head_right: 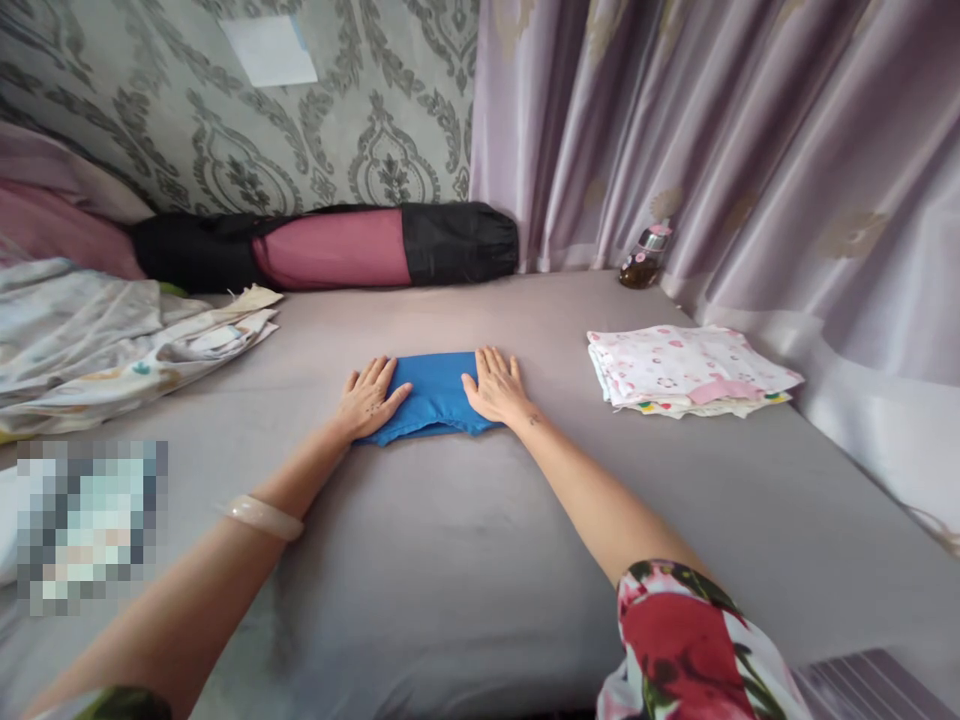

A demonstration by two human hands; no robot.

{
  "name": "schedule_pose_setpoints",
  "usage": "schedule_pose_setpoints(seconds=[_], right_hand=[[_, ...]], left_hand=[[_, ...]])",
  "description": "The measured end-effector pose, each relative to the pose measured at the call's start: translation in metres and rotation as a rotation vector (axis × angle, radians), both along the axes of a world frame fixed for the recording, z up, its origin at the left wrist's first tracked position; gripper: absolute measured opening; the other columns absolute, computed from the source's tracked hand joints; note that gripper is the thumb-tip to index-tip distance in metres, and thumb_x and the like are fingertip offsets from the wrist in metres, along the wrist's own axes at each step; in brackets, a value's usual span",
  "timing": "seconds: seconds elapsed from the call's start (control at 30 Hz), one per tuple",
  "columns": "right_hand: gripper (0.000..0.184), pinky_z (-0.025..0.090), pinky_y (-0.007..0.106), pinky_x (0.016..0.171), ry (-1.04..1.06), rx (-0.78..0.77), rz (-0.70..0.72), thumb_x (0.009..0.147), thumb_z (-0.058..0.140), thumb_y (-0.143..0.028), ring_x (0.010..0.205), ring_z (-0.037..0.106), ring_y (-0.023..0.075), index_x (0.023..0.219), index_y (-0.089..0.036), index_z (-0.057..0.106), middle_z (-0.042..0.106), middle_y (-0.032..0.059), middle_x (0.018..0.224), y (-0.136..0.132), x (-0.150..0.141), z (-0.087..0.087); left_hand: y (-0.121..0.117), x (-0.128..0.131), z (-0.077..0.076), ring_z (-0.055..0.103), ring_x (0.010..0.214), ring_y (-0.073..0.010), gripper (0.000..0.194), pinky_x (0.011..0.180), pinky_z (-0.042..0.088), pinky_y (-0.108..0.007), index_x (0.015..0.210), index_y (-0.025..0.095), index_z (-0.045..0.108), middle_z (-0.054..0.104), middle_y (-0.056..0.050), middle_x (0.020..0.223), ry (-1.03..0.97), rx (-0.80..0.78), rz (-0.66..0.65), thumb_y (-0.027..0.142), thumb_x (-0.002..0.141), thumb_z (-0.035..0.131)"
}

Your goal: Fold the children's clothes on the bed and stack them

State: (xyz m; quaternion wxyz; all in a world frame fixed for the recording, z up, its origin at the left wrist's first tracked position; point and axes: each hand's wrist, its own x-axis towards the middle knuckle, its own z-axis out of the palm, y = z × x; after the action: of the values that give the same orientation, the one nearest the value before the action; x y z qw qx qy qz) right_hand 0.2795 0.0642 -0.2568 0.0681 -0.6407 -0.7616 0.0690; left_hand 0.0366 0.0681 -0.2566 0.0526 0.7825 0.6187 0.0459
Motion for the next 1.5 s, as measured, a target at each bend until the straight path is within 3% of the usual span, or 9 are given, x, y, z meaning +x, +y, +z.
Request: schedule_pose_setpoints(seconds=[0.23,0.4,0.57,0.7,0.87,1.03,1.23,1.5], right_hand=[[0.067,0.011,0.052,0.118,0.007,-0.044,-0.006,0.097,0.021,-0.044,0.147,0.014,0.0253,0.152,-0.006,0.021,0.018,0.0133,0.160,0.002,0.000,0.008],[0.066,0.008,0.055,0.118,0.013,-0.030,0.003,0.097,0.021,-0.043,0.147,0.013,0.0273,0.151,-0.004,0.024,0.019,0.0152,0.159,0.000,-0.004,0.017],[0.067,0.015,0.042,0.119,-0.002,0.073,0.010,0.098,0.020,-0.043,0.146,0.019,0.0264,0.149,0.000,0.029,0.024,0.0170,0.157,-0.006,-0.014,0.004],[0.068,0.018,0.040,0.118,-0.015,0.085,-0.003,0.098,0.021,-0.044,0.146,0.020,0.0264,0.149,-0.001,0.029,0.024,0.0168,0.157,-0.006,-0.014,-0.004],[0.067,0.016,0.042,0.118,-0.063,0.030,-0.004,0.098,0.023,-0.044,0.146,0.020,0.0278,0.149,0.000,0.029,0.024,0.0182,0.157,-0.006,-0.017,0.005],[0.062,0.008,0.048,0.118,-0.043,0.126,-0.025,0.099,0.022,-0.039,0.147,0.016,0.0284,0.148,-0.002,0.031,0.021,0.0187,0.158,-0.012,-0.047,0.015],[0.063,0.010,0.046,0.118,-0.005,0.030,0.018,0.099,0.022,-0.042,0.147,0.016,0.0272,0.150,-0.004,0.029,0.019,0.0158,0.159,-0.018,-0.066,0.008],[0.061,0.009,0.051,0.117,-0.021,-0.024,-0.023,0.098,0.026,-0.037,0.147,0.015,0.0290,0.149,-0.004,0.030,0.021,0.0176,0.158,-0.010,-0.080,0.018]], left_hand=[[0.004,-0.002,0.000,0.017,0.147,-0.0273,0.074,0.117,0.017,-0.050,0.152,0.016,0.024,0.023,-0.013,0.159,-0.020,0.000,-0.011,0.062,0.094,0.017],[-0.004,0.004,0.010,0.020,0.147,-0.0289,0.072,0.116,0.018,-0.054,0.150,0.013,0.028,0.026,-0.018,0.157,0.032,0.039,0.023,0.059,0.095,0.016],[-0.025,0.013,0.009,0.025,0.145,-0.0290,0.074,0.116,0.022,-0.050,0.149,0.014,0.031,0.030,-0.018,0.156,0.027,0.079,0.062,0.061,0.095,0.016],[-0.030,0.014,0.001,0.023,0.146,-0.0292,0.071,0.117,0.021,-0.049,0.148,0.015,0.033,0.028,-0.016,0.157,-0.026,0.087,0.070,0.060,0.095,0.022],[-0.027,0.008,-0.005,0.035,0.141,-0.0278,0.059,0.116,0.027,-0.046,0.139,0.013,0.045,0.042,-0.016,0.149,-0.293,0.198,0.107,0.051,0.096,0.032],[-0.024,-0.005,-0.008,0.057,0.120,-0.0247,0.038,0.106,0.041,-0.042,0.120,0.016,0.059,0.065,-0.013,0.123,-0.683,0.342,0.257,0.036,0.095,0.037],[-0.023,-0.012,-0.007,0.057,0.118,-0.0260,0.036,0.105,0.042,-0.041,0.116,0.012,0.060,0.064,-0.016,0.121,-0.870,0.346,0.449,0.026,0.091,0.037],[-0.021,-0.015,-0.010,0.057,0.114,-0.0250,0.030,0.104,0.042,-0.042,0.108,0.017,0.060,0.065,-0.012,0.115,-1.047,0.380,0.499,0.020,0.088,0.038]])
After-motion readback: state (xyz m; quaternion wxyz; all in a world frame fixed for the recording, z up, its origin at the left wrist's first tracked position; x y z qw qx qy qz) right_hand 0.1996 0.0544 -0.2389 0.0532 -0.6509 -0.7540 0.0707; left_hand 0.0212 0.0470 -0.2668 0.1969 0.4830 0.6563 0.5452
